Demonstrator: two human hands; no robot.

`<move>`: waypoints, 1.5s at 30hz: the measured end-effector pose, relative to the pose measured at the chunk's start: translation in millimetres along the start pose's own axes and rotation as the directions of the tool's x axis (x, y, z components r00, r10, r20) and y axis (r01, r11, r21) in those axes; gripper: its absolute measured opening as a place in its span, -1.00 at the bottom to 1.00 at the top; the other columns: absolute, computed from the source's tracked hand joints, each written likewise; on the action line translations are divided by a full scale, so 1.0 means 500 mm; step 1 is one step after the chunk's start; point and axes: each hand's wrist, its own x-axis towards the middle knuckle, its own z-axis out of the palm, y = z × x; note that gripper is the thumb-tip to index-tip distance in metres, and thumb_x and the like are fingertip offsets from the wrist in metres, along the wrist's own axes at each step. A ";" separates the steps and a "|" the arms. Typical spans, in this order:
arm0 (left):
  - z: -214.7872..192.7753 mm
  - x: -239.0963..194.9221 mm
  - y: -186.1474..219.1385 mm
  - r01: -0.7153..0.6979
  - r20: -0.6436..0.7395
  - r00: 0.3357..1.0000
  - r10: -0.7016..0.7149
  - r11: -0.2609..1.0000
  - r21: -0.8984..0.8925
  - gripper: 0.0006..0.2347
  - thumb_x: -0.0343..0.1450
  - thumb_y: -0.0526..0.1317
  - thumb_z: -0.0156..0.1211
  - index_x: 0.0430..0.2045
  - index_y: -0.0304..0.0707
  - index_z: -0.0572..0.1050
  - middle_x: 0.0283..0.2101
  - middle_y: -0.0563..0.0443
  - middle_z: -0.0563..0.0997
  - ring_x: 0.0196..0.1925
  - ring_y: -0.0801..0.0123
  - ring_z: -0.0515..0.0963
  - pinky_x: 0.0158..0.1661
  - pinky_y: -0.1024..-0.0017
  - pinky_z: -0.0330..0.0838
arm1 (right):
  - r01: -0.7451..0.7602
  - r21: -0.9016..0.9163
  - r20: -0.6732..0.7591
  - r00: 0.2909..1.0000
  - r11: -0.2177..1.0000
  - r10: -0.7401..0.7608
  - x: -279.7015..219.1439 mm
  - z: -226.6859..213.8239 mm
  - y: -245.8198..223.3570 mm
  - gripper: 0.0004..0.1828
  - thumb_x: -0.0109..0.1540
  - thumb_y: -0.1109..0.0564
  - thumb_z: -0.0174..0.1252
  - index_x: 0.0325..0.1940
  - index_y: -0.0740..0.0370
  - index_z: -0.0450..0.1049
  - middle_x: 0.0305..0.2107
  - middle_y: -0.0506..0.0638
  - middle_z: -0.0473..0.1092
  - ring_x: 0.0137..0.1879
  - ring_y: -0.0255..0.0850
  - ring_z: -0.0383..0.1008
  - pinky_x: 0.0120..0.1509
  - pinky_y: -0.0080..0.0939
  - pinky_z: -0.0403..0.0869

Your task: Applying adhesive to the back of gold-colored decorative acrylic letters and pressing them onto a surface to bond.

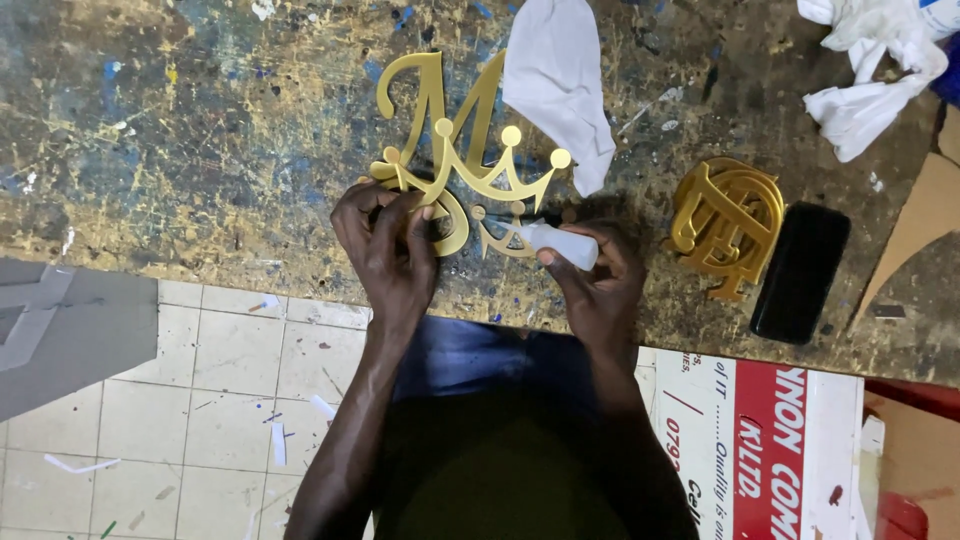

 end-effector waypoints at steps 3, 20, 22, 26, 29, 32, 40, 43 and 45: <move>0.002 -0.003 -0.002 0.008 0.001 1.000 -0.008 1.000 -0.022 -0.87 0.66 -0.17 0.35 -0.08 -0.24 0.71 -0.04 -0.03 0.42 0.28 -0.23 0.50 0.37 -0.21 0.34 | -0.019 -0.008 -0.004 1.000 1.000 0.019 -0.012 -0.003 -0.008 -0.61 0.35 0.01 0.56 0.14 0.29 0.69 -0.17 0.22 0.62 0.15 0.09 0.68 0.14 0.16 0.68; -0.004 0.008 0.016 -0.002 0.008 1.000 0.002 1.000 -0.003 -0.88 0.66 -0.19 0.38 -0.07 -0.24 0.71 -0.05 -0.04 0.41 0.26 -0.21 0.50 0.34 -0.21 0.33 | -0.055 0.137 -0.043 0.997 0.989 0.062 -0.025 -0.022 0.043 -0.55 0.27 0.09 0.61 0.13 0.37 0.64 -0.16 0.23 0.63 0.13 -0.02 0.67 0.22 0.09 0.65; -0.003 0.006 0.013 -0.001 0.008 1.000 0.001 1.000 -0.001 -0.88 0.66 -0.19 0.37 -0.06 -0.23 0.71 -0.04 -0.03 0.40 0.26 -0.20 0.50 0.34 -0.22 0.33 | -0.051 0.145 -0.025 0.998 0.988 0.056 -0.025 -0.019 0.040 -0.56 0.27 0.11 0.61 0.12 0.37 0.64 -0.16 0.23 0.63 0.14 -0.04 0.66 0.22 0.07 0.65; -0.002 0.003 0.010 0.001 0.007 1.000 -0.001 1.000 0.004 -0.89 0.65 -0.21 0.40 -0.08 -0.25 0.71 -0.05 -0.04 0.41 0.26 -0.23 0.51 0.33 -0.22 0.34 | -0.051 0.131 -0.003 0.999 0.990 0.051 -0.025 -0.017 0.041 -0.59 0.30 0.13 0.59 0.13 0.39 0.64 -0.18 0.25 0.63 0.12 0.03 0.68 0.22 0.13 0.65; -0.001 0.005 0.010 -0.005 0.007 1.000 0.005 1.000 0.002 -0.89 0.65 -0.21 0.39 -0.10 -0.26 0.71 -0.04 -0.05 0.41 0.26 -0.23 0.51 0.32 -0.21 0.36 | -0.041 0.113 0.004 0.999 0.993 0.041 -0.025 -0.020 0.038 -0.61 0.32 0.13 0.57 0.12 0.39 0.64 -0.19 0.26 0.62 0.11 0.07 0.68 0.22 0.14 0.65; -0.002 0.004 0.008 -0.010 0.008 1.000 0.010 1.000 -0.001 -0.88 0.65 -0.20 0.39 -0.09 -0.26 0.71 -0.05 -0.05 0.41 0.25 -0.22 0.52 0.31 -0.19 0.37 | -0.030 0.093 0.016 0.999 0.995 0.028 -0.028 -0.023 0.039 -0.63 0.35 0.13 0.54 0.13 0.38 0.64 -0.19 0.27 0.60 0.11 0.11 0.68 0.21 0.18 0.65; -0.004 0.008 0.015 -0.021 0.004 1.000 0.021 1.000 -0.011 -0.88 0.65 -0.20 0.38 -0.07 -0.26 0.71 -0.05 -0.06 0.41 0.24 -0.22 0.51 0.33 -0.18 0.38 | -0.037 0.077 -0.011 0.999 0.996 0.038 -0.044 -0.038 0.054 -0.59 0.31 0.08 0.59 0.10 0.37 0.65 -0.19 0.26 0.61 0.12 0.11 0.68 0.23 0.19 0.65; -0.003 0.006 0.014 -0.012 0.015 1.000 0.013 1.000 -0.015 -0.88 0.65 -0.20 0.38 -0.08 -0.25 0.71 -0.04 -0.06 0.41 0.25 -0.23 0.51 0.30 -0.17 0.37 | -0.042 0.103 0.011 0.999 0.994 0.041 -0.047 -0.045 0.051 -0.61 0.31 0.13 0.57 0.12 0.39 0.64 -0.19 0.27 0.61 0.12 0.11 0.67 0.24 0.20 0.66; -0.003 0.005 0.015 -0.013 0.016 1.000 0.013 1.000 -0.009 -0.88 0.66 -0.20 0.38 -0.08 -0.25 0.71 -0.04 -0.06 0.41 0.24 -0.22 0.51 0.29 -0.19 0.37 | -0.033 0.109 0.024 0.999 0.993 0.030 -0.049 -0.046 0.045 -0.62 0.33 0.12 0.56 0.13 0.36 0.65 -0.20 0.25 0.61 0.12 0.11 0.68 0.21 0.18 0.67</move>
